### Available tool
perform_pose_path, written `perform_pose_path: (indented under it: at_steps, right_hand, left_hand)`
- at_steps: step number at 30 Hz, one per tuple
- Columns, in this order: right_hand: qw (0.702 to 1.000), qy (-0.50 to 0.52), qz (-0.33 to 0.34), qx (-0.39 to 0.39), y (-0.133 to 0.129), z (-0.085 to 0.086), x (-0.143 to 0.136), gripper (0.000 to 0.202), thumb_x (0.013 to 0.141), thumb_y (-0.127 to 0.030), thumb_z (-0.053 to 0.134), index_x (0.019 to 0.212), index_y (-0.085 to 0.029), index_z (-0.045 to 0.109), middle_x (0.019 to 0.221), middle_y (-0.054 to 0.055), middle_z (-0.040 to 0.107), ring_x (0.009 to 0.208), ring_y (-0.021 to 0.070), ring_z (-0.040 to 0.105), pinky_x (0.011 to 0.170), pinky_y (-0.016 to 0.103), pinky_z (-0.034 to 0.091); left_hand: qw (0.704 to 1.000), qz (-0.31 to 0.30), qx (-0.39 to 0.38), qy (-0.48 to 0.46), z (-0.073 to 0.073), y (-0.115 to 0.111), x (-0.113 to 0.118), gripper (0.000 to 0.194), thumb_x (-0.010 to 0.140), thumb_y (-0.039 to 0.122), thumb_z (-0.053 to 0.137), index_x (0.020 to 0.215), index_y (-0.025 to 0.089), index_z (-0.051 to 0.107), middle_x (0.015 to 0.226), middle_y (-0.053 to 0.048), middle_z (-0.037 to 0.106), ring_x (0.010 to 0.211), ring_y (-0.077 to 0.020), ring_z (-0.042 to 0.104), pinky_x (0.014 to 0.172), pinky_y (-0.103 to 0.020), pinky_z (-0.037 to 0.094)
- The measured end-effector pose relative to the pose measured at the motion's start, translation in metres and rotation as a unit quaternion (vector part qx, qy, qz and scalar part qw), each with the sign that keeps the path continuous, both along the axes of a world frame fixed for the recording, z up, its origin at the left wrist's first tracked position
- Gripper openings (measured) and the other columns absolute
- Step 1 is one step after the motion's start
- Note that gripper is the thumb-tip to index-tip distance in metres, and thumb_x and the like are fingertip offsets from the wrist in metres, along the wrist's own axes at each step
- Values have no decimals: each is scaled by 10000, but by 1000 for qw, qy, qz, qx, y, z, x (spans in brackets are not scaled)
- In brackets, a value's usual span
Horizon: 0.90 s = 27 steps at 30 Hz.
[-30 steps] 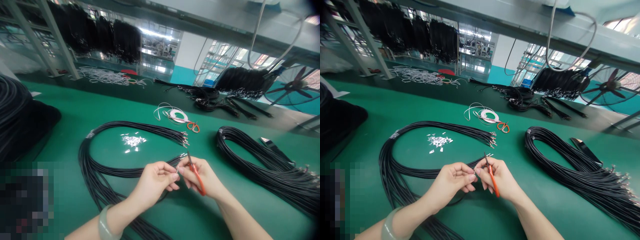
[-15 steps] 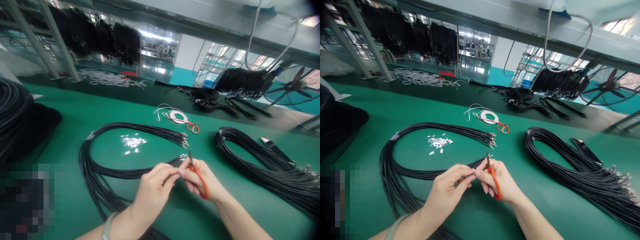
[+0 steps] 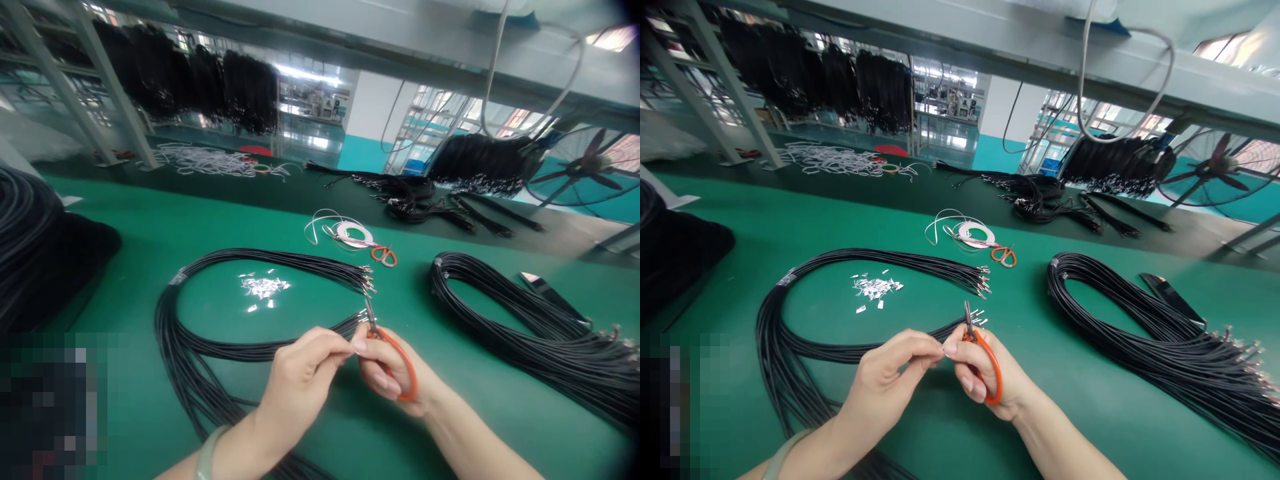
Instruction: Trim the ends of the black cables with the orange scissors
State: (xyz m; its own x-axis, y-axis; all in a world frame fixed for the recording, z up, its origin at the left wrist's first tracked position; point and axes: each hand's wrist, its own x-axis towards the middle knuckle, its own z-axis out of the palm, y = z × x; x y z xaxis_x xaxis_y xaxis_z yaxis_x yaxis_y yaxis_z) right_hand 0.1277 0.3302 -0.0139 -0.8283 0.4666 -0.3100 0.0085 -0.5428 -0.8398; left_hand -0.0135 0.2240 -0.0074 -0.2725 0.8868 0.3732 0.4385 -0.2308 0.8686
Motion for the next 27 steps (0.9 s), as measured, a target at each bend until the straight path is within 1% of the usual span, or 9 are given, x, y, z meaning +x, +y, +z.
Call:
perform_pose_path:
  at_steps: [3, 5, 9, 12, 14, 18, 21, 25, 27]
  right_hand:
    - [998, -10, -32, 45, -3, 5, -1, 236, 808, -360, 695, 742, -170, 573, 356, -96, 465, 254, 20, 253, 284, 118, 233]
    - [997, -13, -49, 56, -4, 7, -1, 235, 806, -358, 699, 747, -173, 568, 363, -96, 475, 256, 18, 260, 285, 115, 229]
    - [996, -13, -76, 48, -5, 8, -3, 227, 820, -349, 688, 750, -180, 555, 366, -104, 464, 261, 18, 261, 288, 111, 239]
    - [995, -16, -95, 41, -5, 6, -4, 224, 827, -351, 680, 759, -178, 554, 368, -106, 455, 262, 20, 267, 286, 112, 241]
    - [994, -16, -100, 47, -5, 4, -4, 223, 827, -352, 678, 765, -175, 559, 372, -105, 455, 263, 21, 271, 286, 113, 241]
    - [993, -13, -102, 66, -7, 3, -4, 227, 810, -354, 685, 751, -173, 562, 369, -104, 451, 262, 25, 274, 286, 123, 242]
    - [992, -15, -100, 75, -10, 2, -5, 216, 816, -350, 675, 751, -175, 565, 370, -102, 453, 266, 31, 289, 292, 128, 244]
    - [990, -24, -108, 83, -12, 0, -7, 208, 832, -362, 664, 787, -186, 563, 379, -106, 456, 274, 35, 302, 309, 132, 247]
    - [989, -37, -97, 108, -9, 2, -5, 229, 860, -396, 630, 798, -191, 549, 394, -102, 468, 283, 39, 311, 320, 140, 246]
  left_hand:
    - [1000, -6, 2, 7, -4, 2, -2, 169, 916, 119, 522, 873, 218, 652, 884, -8, 685, 827, -135, 646, 770, -228, 503]
    - [1000, -8, -3, 11, -6, 3, -3, 176, 926, 112, 496, 891, 216, 634, 900, -7, 685, 843, -132, 645, 785, -226, 500]
    - [1000, -20, -12, 1, -9, 5, -5, 166, 931, 114, 477, 924, 211, 612, 952, -14, 689, 873, -132, 650, 809, -232, 505]
    - [999, -22, -27, -33, -9, 6, -3, 128, 921, 134, 504, 923, 207, 609, 1010, -21, 692, 923, -143, 658, 846, -246, 517]
    - [996, -4, -44, -71, -9, 7, 0, 83, 889, 166, 575, 955, 207, 604, 994, -20, 696, 887, -147, 672, 828, -251, 539]
    - [991, 34, -56, -117, -10, 9, 6, 120, 829, 205, 666, 946, 206, 639, 895, -9, 705, 780, -149, 684, 761, -252, 565]
    - [989, 47, -42, -131, -11, 10, 7, 47, 834, 211, 658, 869, 211, 690, 877, -18, 717, 796, -164, 681, 757, -259, 563]
    - [985, 43, -39, -161, -16, 11, 3, 80, 841, 199, 641, 835, 218, 718, 913, -32, 738, 864, -197, 689, 813, -296, 565]
    - [984, 29, -45, -171, -18, 11, 0, 104, 854, 196, 621, 854, 224, 721, 937, -30, 743, 891, -206, 695, 854, -319, 562]
